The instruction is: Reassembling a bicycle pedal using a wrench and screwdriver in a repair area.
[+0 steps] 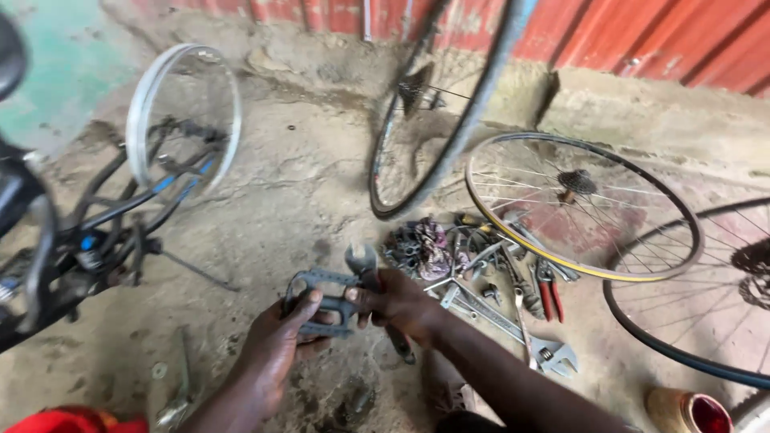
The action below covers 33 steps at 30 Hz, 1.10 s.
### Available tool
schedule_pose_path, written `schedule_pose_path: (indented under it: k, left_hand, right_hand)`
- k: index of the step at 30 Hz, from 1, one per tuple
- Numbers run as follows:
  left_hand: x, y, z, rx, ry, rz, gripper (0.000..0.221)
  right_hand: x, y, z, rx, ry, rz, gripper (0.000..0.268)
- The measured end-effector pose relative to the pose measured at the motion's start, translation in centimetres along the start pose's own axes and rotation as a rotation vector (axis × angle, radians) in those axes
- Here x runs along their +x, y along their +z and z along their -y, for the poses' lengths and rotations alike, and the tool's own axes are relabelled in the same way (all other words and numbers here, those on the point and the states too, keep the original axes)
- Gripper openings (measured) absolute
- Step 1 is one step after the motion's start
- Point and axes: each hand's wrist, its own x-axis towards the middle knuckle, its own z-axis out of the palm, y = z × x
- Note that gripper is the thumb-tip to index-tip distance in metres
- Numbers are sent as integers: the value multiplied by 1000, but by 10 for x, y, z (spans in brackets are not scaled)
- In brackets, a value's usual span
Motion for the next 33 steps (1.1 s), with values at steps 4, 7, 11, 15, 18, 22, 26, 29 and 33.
schedule_pose_path:
  k: [4,7,11,15,18,22,26,29,33]
  left_hand:
    - [50,17,25,225,94,-28,27]
    - [93,24,60,216,114,7,25]
    - [127,41,117,182,107,1,20]
    - [118,77,150,21,-36,115,23]
    - [103,117,159,-68,-147,203,24]
    - [84,150,163,-42,-130,394,21]
    - [71,175,169,-15,-214,487,17]
    - [77,188,191,-32,-228,595,22]
    - [60,202,191,51,-237,659,28]
  right_hand:
    - [6,-53,-55,53,88,-143,36]
    - [15,-112,-127,132,35,-422,37]
    - [19,-197,-224,541,151,-920,24]
    - [-13,-223,-237,385,157,-1053,33]
    - [-45,-239,-225,237,186,-941,35]
    - [-139,-237,-130,252,1,-773,43]
    - [-192,-229,-110,-58,129,-596,68]
    - [-188,-211,-149,32,-34,-318,78]
    - [-162,-168,-156,316,66,-597,32]
